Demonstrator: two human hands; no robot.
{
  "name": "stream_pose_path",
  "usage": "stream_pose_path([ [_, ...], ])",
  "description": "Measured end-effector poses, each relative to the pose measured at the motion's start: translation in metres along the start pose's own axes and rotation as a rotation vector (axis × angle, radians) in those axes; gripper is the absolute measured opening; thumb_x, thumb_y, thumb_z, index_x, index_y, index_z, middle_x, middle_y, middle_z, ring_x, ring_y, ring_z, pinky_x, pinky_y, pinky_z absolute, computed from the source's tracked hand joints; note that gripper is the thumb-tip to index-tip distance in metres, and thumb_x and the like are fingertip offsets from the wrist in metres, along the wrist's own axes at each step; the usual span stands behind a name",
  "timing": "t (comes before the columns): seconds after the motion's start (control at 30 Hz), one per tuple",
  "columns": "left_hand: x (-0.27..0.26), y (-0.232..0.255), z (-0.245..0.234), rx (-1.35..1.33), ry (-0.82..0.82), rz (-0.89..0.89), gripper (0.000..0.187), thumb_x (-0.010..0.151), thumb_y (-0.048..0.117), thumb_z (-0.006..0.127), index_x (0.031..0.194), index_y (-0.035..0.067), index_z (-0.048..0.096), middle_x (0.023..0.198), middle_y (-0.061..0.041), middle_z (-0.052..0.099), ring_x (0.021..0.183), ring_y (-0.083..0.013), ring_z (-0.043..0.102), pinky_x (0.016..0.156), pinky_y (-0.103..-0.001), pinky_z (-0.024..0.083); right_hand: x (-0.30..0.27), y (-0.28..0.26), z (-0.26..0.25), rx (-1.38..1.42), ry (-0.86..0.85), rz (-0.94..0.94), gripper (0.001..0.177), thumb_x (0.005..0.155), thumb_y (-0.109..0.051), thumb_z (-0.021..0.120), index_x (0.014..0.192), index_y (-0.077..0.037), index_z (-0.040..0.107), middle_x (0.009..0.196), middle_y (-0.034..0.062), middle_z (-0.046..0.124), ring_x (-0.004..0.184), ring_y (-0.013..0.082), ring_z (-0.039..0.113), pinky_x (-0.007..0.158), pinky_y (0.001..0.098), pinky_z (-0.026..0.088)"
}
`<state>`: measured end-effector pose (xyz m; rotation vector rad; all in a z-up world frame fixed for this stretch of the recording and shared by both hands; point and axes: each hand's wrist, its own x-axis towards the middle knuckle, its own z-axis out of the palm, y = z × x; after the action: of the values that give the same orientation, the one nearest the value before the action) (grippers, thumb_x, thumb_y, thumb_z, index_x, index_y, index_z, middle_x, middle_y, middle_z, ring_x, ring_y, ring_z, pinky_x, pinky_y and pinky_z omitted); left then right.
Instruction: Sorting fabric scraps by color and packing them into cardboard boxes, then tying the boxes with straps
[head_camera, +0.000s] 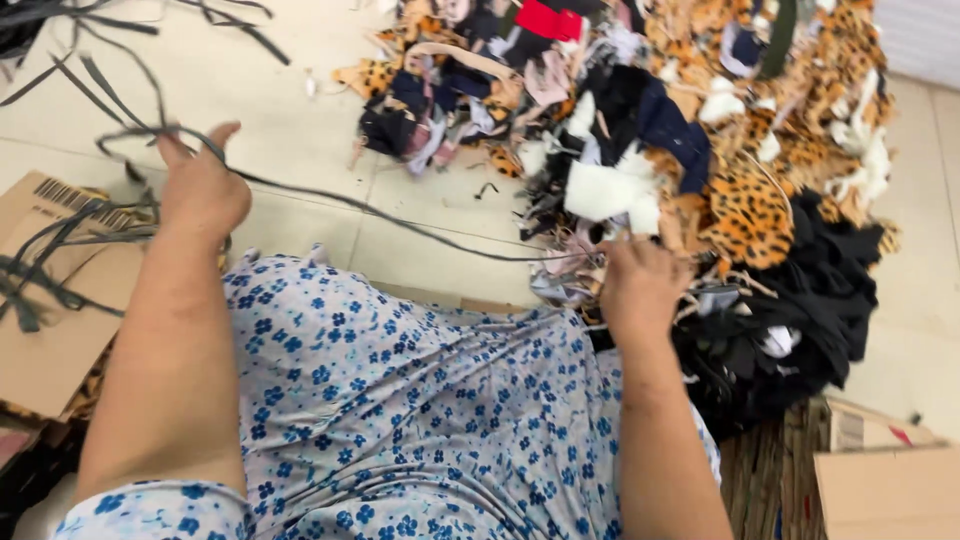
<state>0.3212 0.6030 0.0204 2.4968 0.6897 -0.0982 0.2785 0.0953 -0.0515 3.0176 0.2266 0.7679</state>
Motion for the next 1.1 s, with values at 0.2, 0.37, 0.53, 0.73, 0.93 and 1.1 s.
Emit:
stream_pose_path([
  [0.2,0.047,-0.061,0.082,-0.113,0.128,0.123,0.033,0.101,0.019,0.053,0.125,0.029,0.073,0.105,-0.022,0.07,0.102,-0.0494,0.068,0.083,-0.059,0.054,-0.017,-0.03,0.072,-0.04,-0.017,-0.063,0.016,0.096,-0.018,0.068,0.106,-0.029,0.072,0.114,0.0,0.064,0.123,0.0211,0.057,0.106,0.0433,0.033],
  [0.37,-0.049,0.061,0.076,-0.582,-0.165,0.23,0.042,0.105,0.045,0.044,0.122,0.02,0.073,0.096,-0.015,0.075,0.085,-0.0335,0.067,0.078,-0.044,0.051,0.012,-0.117,-0.004,0.817,-0.238,0.055,0.047,0.09,0.0,0.057,0.136,-0.009,0.062,0.136,0.0206,0.059,0.132,0.0416,0.05,0.108,0.0558,0.038],
  [0.53,-0.104,0.131,0.121,-1.237,-0.541,0.191,0.061,0.103,0.061,0.034,0.131,0.016,0.066,0.091,-0.003,0.071,0.064,-0.0055,0.053,0.056,-0.016,0.045,0.016,-0.193,-0.067,1.52,-0.804,0.397,0.085,0.094,-0.048,0.048,0.16,0.001,0.024,0.165,0.0301,0.024,0.153,0.0446,0.021,0.123,0.0616,0.018],
  [0.73,-0.055,0.136,0.096,-1.444,-0.355,0.134,0.028,0.108,0.036,0.037,0.108,0.012,0.052,0.089,-0.008,0.068,0.058,-0.0085,0.058,0.05,-0.018,0.046,0.001,-0.139,-0.047,1.506,-0.529,0.312,0.032,0.107,-0.015,0.045,0.126,0.003,0.063,0.068,0.0088,0.057,0.068,0.0228,0.064,0.075,0.0413,0.058],
  [0.93,0.016,0.137,0.063,-1.095,-0.099,0.199,0.033,0.106,0.034,0.033,0.105,0.012,0.058,0.086,-0.002,0.066,0.073,-0.0128,0.064,0.065,-0.028,0.059,0.016,-0.098,-0.103,0.885,-0.557,-0.152,0.038,0.098,-0.019,0.059,0.134,-0.007,0.065,0.107,0.009,0.08,0.083,0.0169,0.079,0.081,0.0319,0.068],
  [1.1,0.04,0.167,0.104,-0.661,-0.335,0.594,0.035,0.107,0.04,0.027,0.117,0.029,0.059,0.105,-0.004,0.07,0.112,-0.0248,0.071,0.095,-0.047,0.064,0.031,-0.14,-0.115,0.217,-1.298,-0.188,0.067,0.107,-0.017,0.048,0.165,-0.032,0.017,0.129,0.0138,0.065,0.1,0.0324,0.073,0.085,0.0443,0.069],
])
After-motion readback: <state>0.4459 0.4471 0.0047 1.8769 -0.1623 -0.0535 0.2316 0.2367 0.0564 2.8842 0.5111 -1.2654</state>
